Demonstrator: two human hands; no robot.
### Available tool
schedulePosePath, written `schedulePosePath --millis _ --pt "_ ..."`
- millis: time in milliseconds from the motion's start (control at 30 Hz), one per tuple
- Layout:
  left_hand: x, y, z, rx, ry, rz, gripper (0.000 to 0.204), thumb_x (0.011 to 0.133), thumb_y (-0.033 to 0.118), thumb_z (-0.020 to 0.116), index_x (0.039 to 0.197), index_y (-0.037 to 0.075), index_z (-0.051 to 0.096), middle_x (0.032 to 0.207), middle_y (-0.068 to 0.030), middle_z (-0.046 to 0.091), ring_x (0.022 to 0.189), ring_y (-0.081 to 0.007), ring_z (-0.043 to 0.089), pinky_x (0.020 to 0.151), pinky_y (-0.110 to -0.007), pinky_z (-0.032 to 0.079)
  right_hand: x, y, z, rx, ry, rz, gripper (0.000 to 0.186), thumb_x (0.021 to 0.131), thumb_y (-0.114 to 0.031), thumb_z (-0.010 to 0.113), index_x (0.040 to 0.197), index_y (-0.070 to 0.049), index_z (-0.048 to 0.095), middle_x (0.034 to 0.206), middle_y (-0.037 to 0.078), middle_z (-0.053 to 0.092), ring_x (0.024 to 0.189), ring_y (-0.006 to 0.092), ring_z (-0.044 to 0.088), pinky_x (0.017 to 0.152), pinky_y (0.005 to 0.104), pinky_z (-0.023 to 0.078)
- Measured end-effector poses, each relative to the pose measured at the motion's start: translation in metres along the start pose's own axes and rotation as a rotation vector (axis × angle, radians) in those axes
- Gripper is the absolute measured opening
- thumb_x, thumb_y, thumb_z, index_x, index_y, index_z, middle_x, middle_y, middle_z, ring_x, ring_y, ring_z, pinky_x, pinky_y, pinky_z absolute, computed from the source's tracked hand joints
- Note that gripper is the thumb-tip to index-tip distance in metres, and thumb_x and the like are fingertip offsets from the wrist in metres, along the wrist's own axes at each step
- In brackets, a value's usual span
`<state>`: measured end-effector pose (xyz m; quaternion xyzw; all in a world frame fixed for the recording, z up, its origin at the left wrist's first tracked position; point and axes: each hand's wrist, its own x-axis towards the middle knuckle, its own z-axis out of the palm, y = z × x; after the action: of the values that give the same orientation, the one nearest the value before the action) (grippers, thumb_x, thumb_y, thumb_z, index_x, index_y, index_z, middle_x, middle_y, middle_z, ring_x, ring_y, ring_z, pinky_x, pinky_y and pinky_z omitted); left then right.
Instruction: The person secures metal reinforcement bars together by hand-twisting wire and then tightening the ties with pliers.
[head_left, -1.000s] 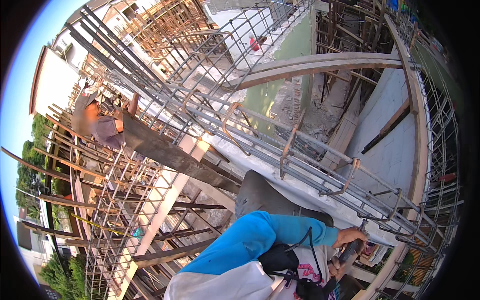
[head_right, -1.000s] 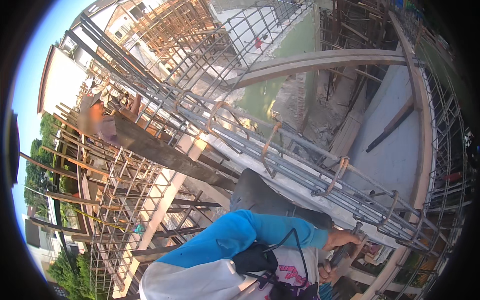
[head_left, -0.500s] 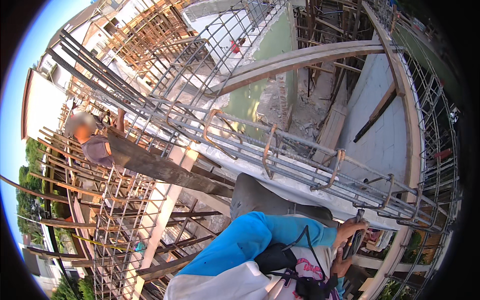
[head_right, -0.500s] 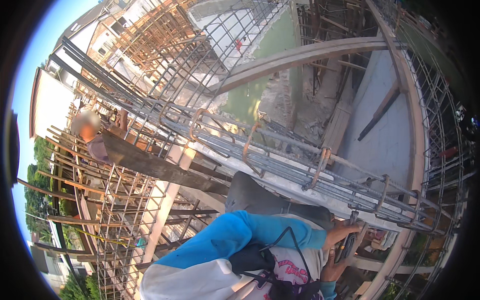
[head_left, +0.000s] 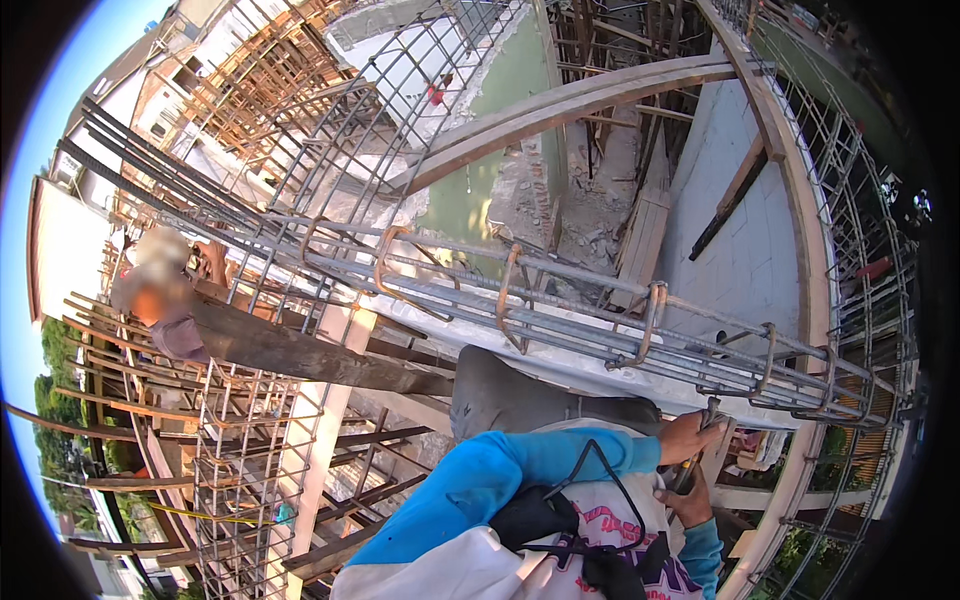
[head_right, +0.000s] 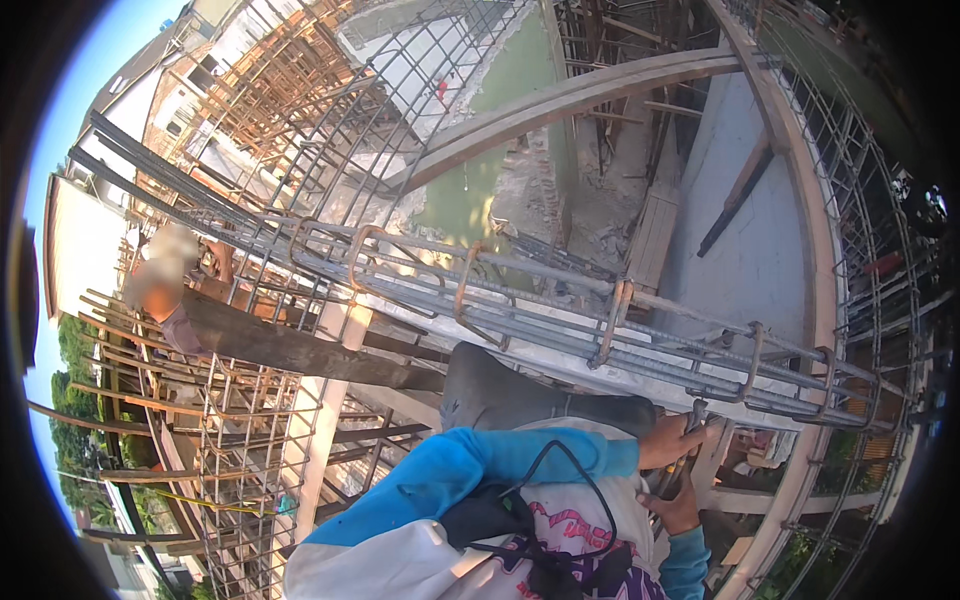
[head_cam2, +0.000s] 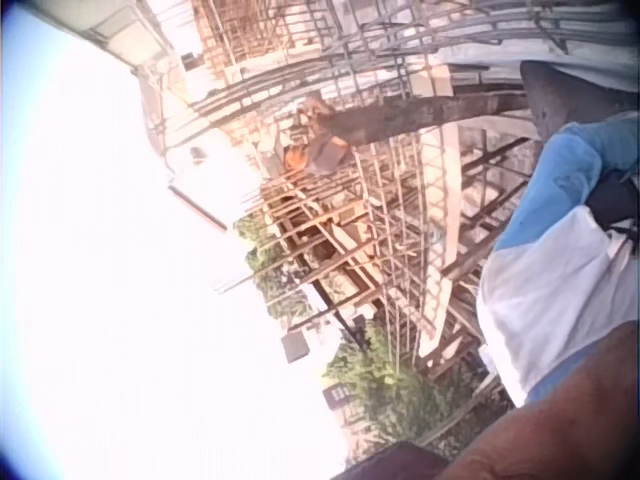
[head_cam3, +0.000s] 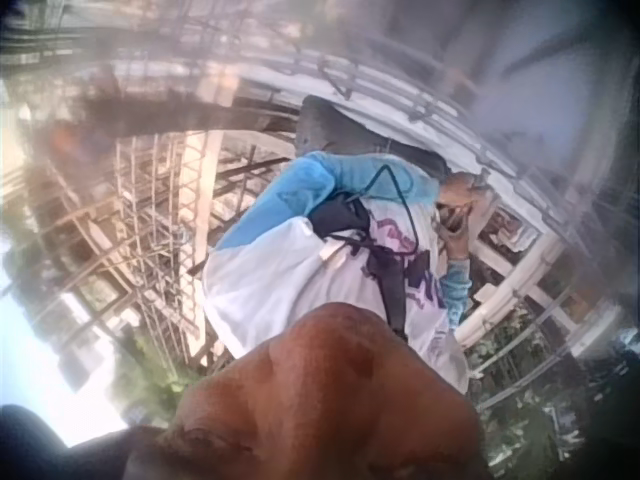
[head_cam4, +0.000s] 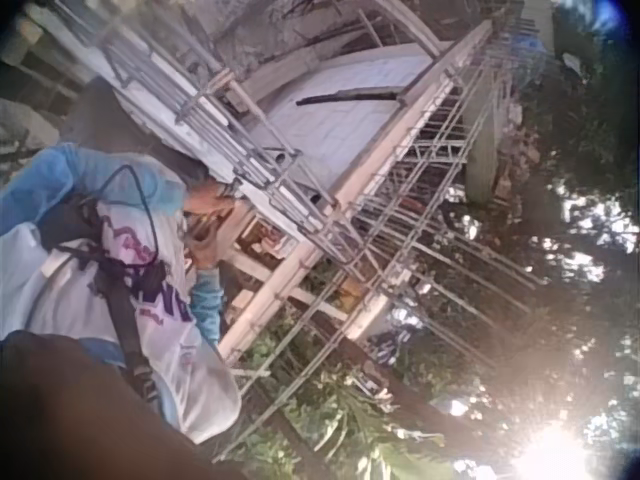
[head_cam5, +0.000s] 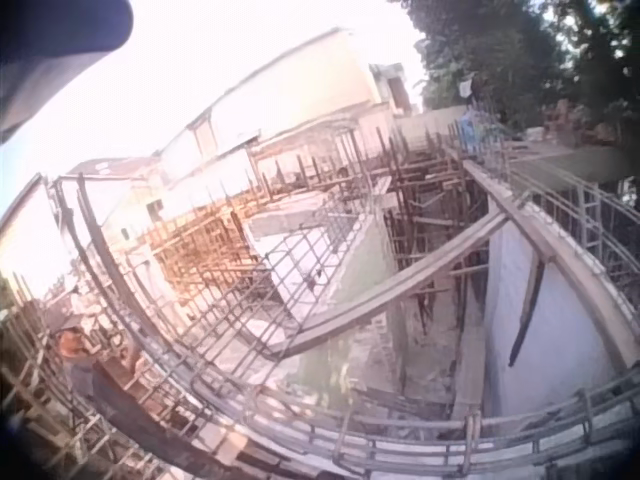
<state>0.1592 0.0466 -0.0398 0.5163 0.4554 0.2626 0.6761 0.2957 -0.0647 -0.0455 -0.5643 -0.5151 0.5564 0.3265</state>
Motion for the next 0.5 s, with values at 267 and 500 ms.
schedulePosePath --millis 267,500 --pt "-0.001 0.008 -0.038 0.529 -0.111 0.294 0.046 0.081 0.045 0.064 0.095 0.002 0.062 0.067 -0.0142 0.063 0.065 -0.0300 0.063 0.060 -0.040 0.048 -0.008 -0.011 -0.009 0.600 -0.175 0.378 0.045 0.084 -0.012 0.054 0.126 0.003 0.050 0.116 0.012 0.058 0.102 0.0210 0.058 0.089 0.0312 0.044" --pt "-0.009 0.020 -0.071 0.565 -0.210 -0.086 0.039 0.088 0.037 0.060 0.081 -0.001 0.065 0.057 -0.0075 0.058 0.055 -0.0153 0.058 0.051 -0.032 0.041 0.007 -0.001 -0.035 -0.108 -0.266 0.602 0.054 0.082 -0.023 0.062 0.132 -0.009 0.049 0.113 0.016 0.060 0.096 0.0209 0.059 0.085 0.0334 0.046"
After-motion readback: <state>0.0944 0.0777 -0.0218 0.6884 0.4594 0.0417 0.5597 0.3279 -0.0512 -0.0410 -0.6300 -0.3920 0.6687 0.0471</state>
